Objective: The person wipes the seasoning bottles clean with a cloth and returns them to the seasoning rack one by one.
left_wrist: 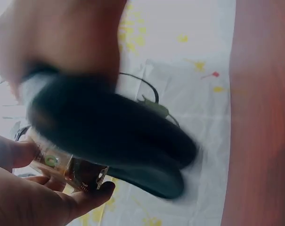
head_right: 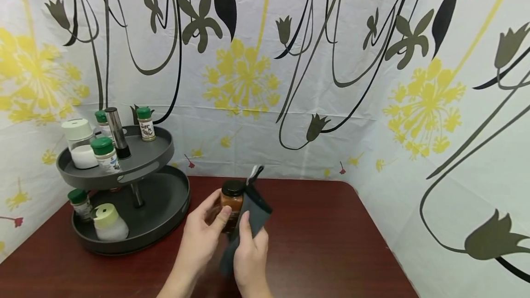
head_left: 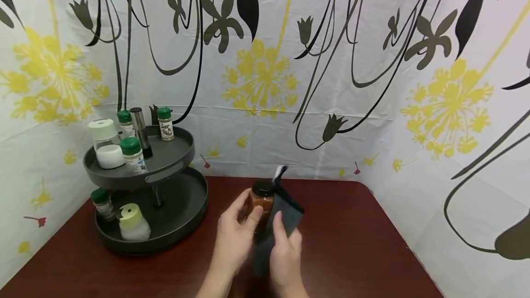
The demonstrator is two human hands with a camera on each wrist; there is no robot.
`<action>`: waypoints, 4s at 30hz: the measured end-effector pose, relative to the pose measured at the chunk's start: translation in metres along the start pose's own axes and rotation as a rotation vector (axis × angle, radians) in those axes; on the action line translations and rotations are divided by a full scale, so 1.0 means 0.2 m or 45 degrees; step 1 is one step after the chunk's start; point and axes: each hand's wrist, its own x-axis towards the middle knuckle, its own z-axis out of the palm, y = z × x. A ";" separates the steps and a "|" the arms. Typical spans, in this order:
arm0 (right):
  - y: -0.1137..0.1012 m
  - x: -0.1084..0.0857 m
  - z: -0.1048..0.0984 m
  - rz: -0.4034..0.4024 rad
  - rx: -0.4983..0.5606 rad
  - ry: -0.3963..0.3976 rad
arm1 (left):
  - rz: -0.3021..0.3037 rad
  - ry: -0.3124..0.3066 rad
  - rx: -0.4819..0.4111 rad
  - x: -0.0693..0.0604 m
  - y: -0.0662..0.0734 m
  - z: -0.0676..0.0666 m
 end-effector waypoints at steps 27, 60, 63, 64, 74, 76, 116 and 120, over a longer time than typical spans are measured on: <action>-0.09 0.02 -0.14 0.167 0.086 -0.030 | -0.252 -0.087 -0.484 -0.04 -0.05 -0.02; -0.03 0.00 -0.12 0.266 -0.114 -0.258 | -0.107 -0.095 -0.224 -0.05 -0.05 0.02; -0.11 0.02 -0.13 0.250 -0.132 -0.249 | -0.122 -0.113 -0.212 -0.05 -0.06 0.04; -0.14 0.02 -0.12 0.215 -0.145 -0.227 | -0.123 -0.116 -0.208 -0.05 -0.06 0.04; 0.00 -0.05 -0.05 0.079 -0.031 -0.069 | -0.115 -0.045 -0.195 -0.05 -0.05 0.04; 0.06 -0.04 -0.06 0.158 -0.023 -0.102 | -0.114 -0.023 -0.174 -0.05 -0.05 0.03; 0.08 -0.07 -0.02 0.240 0.046 -0.079 | -0.034 0.029 -0.165 -0.03 0.01 0.00; 0.04 -0.03 -0.02 0.336 -0.011 -0.117 | -0.007 0.009 -0.118 -0.04 0.01 0.01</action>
